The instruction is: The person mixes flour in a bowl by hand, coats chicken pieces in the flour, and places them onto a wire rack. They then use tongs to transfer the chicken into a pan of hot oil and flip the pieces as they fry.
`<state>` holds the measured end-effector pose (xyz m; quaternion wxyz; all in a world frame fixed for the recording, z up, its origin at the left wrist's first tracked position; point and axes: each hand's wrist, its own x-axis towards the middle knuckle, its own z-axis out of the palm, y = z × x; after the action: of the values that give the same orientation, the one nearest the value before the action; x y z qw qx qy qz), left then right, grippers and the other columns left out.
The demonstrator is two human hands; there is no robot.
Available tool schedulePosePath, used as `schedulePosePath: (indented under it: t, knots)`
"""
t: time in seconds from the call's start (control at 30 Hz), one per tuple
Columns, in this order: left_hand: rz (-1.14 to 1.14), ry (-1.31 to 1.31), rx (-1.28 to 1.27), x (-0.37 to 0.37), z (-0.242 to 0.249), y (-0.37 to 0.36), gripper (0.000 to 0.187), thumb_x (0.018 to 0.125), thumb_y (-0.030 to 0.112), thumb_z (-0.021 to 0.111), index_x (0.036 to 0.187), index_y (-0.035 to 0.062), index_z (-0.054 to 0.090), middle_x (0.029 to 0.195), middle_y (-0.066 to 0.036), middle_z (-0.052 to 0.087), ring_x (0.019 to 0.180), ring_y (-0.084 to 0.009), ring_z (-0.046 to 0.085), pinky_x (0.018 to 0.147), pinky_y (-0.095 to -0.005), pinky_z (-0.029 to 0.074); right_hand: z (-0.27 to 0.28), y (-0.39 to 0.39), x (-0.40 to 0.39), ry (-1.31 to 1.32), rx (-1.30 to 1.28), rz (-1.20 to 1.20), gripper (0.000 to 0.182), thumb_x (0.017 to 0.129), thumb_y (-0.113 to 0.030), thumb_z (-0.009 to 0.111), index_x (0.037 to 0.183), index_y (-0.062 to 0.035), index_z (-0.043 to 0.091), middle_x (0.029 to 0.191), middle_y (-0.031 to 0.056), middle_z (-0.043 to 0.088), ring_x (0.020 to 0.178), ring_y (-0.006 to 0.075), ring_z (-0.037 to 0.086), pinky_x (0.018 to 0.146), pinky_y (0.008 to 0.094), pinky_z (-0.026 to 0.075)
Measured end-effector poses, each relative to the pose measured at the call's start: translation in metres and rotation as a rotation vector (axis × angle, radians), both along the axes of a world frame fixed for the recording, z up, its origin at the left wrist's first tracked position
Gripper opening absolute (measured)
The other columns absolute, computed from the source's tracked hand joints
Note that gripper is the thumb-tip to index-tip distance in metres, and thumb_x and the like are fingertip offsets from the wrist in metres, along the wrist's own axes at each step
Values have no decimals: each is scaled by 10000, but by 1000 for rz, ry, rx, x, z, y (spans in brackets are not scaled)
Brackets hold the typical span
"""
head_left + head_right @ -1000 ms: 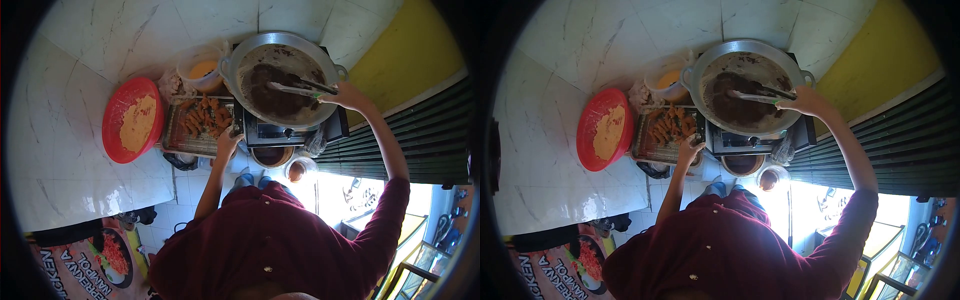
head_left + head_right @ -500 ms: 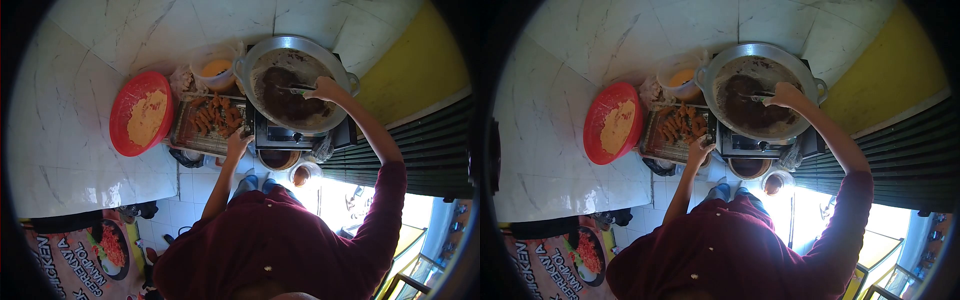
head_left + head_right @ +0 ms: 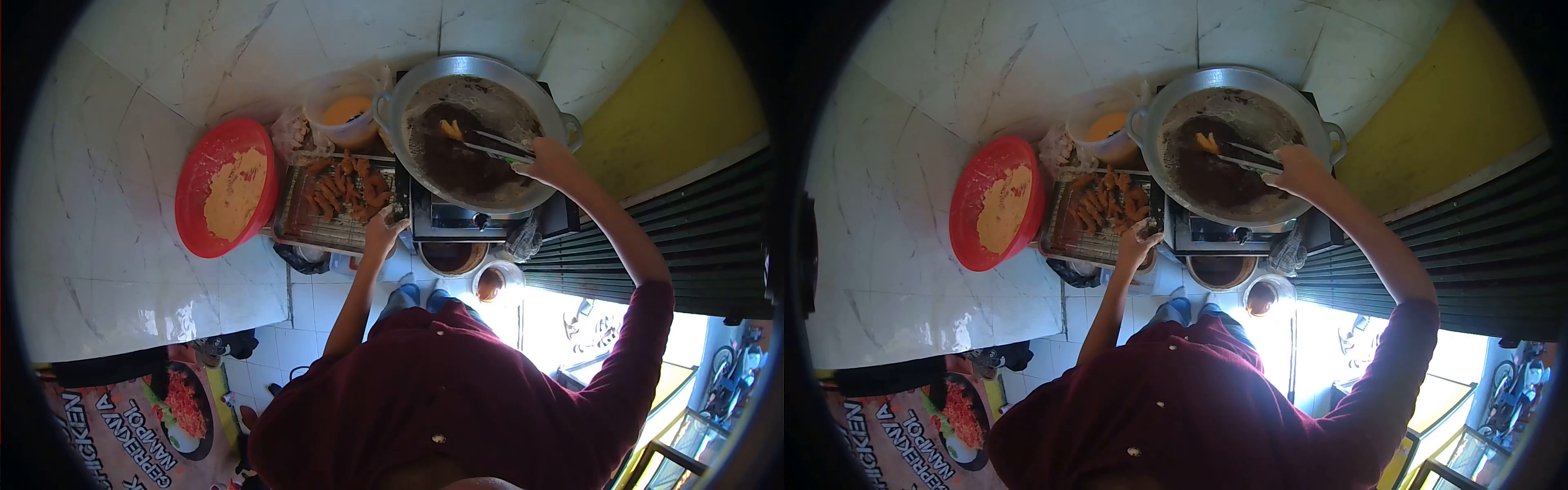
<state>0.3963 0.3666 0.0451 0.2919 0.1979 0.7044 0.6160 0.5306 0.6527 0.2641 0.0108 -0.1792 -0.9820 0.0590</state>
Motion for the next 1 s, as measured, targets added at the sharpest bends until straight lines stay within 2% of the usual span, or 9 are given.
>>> schedulePosePath:
  t: [0.3,0.37,0.5,0.57,0.6,0.7,0.9,0.97,1.0]
  knots:
    - [0,23,-34,1,4,0,351,727,56,638,1033,-52,505,853,-67,611,758,-99,568,683,-210,439,15,-1,27,0,73,-49,353,639,-320,661,776,-2,593,721,169,587,729,305,579,681,380,458]
    - [-3,33,-34,0,4,0,358,726,61,640,1037,-53,505,858,-66,610,763,-98,565,686,-210,438,16,-1,31,-5,63,-45,463,650,-363,662,923,3,580,784,189,587,760,317,572,697,383,451]
    - [-19,32,-49,1,10,-1,387,724,74,646,1055,-59,496,874,-69,607,777,-94,558,697,-212,436,15,0,33,-31,50,-61,466,650,-361,662,925,6,580,781,191,588,757,318,573,697,382,451]
    - [-21,14,-32,1,9,-1,400,723,80,650,1061,-63,492,882,-72,606,786,-96,558,700,-214,437,10,1,32,51,88,-12,357,642,-319,658,792,-1,594,725,172,588,714,305,584,670,381,461]
    - [-21,-6,-16,1,8,-1,412,721,85,653,1067,-67,488,890,-76,605,795,-97,558,704,-215,437,9,0,31,52,89,-14,357,642,-319,658,792,-1,594,725,172,588,714,305,584,670,381,461]
    - [-25,14,-36,1,12,-1,423,721,84,653,1077,-68,482,903,-83,603,814,-101,558,710,-215,438,7,-3,22,28,32,-44,369,636,-325,661,793,3,603,723,177,590,715,307,583,674,383,458]
    - [-22,-32,-7,3,16,-1,415,725,75,648,1081,-60,481,912,-82,601,819,-104,558,715,-217,438,1,3,-1,68,-146,-71,480,623,-356,669,919,16,605,725,189,598,696,298,590,672,370,455]
    - [-31,-30,10,-1,7,-1,409,725,76,649,1074,-58,486,908,-80,602,816,-104,558,715,-217,437,6,6,-8,-6,-340,-141,490,623,-360,667,938,9,604,743,182,603,708,290,592,674,365,451]
    - [-40,-31,26,-3,2,-1,402,724,77,651,1068,-56,491,903,-78,603,812,-103,557,716,-217,437,3,11,-11,-7,-339,-140,490,623,-360,667,938,9,604,743,182,603,708,290,592,674,365,451]
